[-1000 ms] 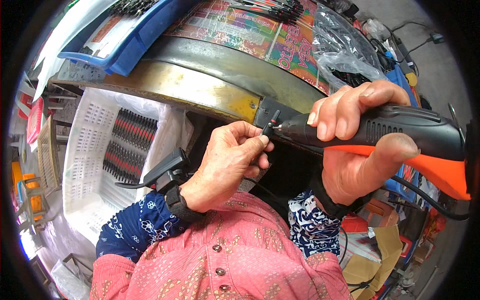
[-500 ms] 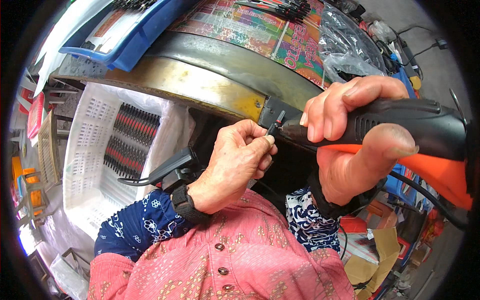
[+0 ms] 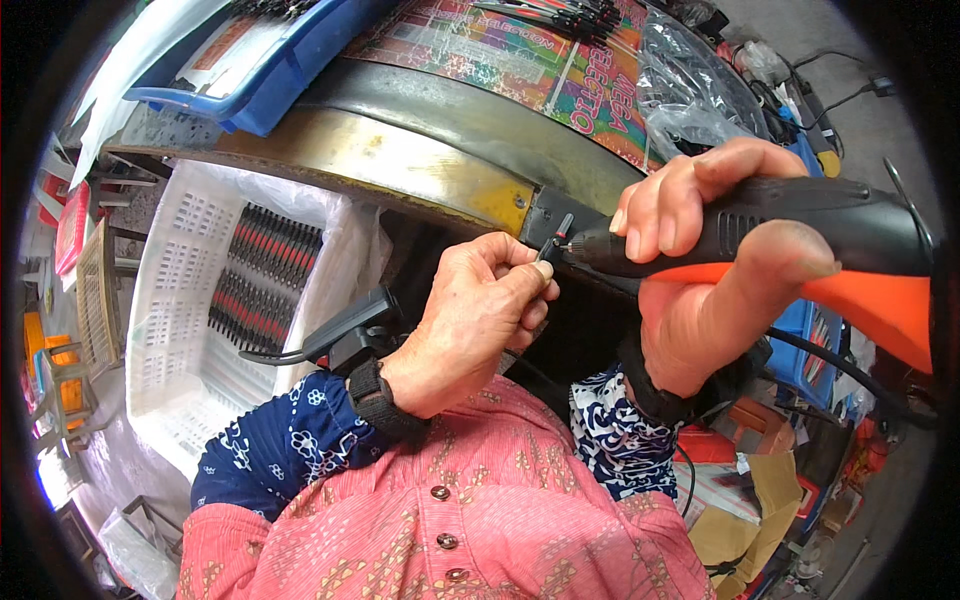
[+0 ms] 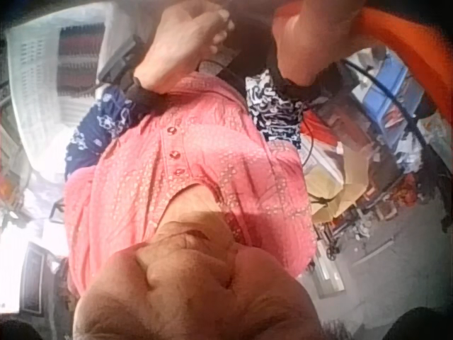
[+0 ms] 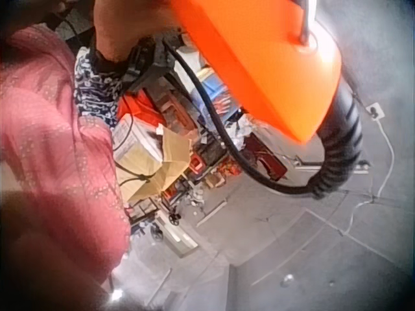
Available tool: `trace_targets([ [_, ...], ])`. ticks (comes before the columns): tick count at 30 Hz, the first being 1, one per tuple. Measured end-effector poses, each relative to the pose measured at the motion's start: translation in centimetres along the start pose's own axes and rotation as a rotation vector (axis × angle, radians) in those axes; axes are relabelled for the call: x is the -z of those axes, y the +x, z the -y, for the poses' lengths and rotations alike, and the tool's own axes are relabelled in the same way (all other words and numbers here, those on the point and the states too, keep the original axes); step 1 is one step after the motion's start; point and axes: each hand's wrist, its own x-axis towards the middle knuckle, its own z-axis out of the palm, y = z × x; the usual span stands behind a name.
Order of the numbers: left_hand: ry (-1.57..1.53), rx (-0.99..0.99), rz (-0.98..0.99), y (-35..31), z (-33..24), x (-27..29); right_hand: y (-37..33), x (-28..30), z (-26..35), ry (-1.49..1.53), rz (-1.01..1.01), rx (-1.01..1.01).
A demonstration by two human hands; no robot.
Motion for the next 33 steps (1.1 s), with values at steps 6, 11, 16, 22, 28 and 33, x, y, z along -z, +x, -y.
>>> trace_targets([
  [6,-0.004,-0.005,0.014,-0.05,0.06,0.0,-0.52,0.33,0.22,-0.115,-0.027,0.036],
  [11,0.019,-0.024,0.027,0.05,0.07,0.28,-0.27,0.61,0.18,0.131,0.062,-0.021],
  [16,0.039,-0.025,0.004,0.14,0.04,0.21,-0.14,0.55,0.49,-0.053,0.055,0.05],
  [22,0.041,-0.006,0.007,0.07,-0.17,0.31,0.07,0.19,0.63,-0.099,0.059,0.071],
  [28,0.038,-0.002,0.012,0.1,-0.21,0.3,0.1,0.16,0.82,-0.121,0.065,0.083],
  [33,0.049,-0.004,0.019,0.16,-0.21,0.35,0.11,0.08,0.84,-0.134,0.067,0.089],
])
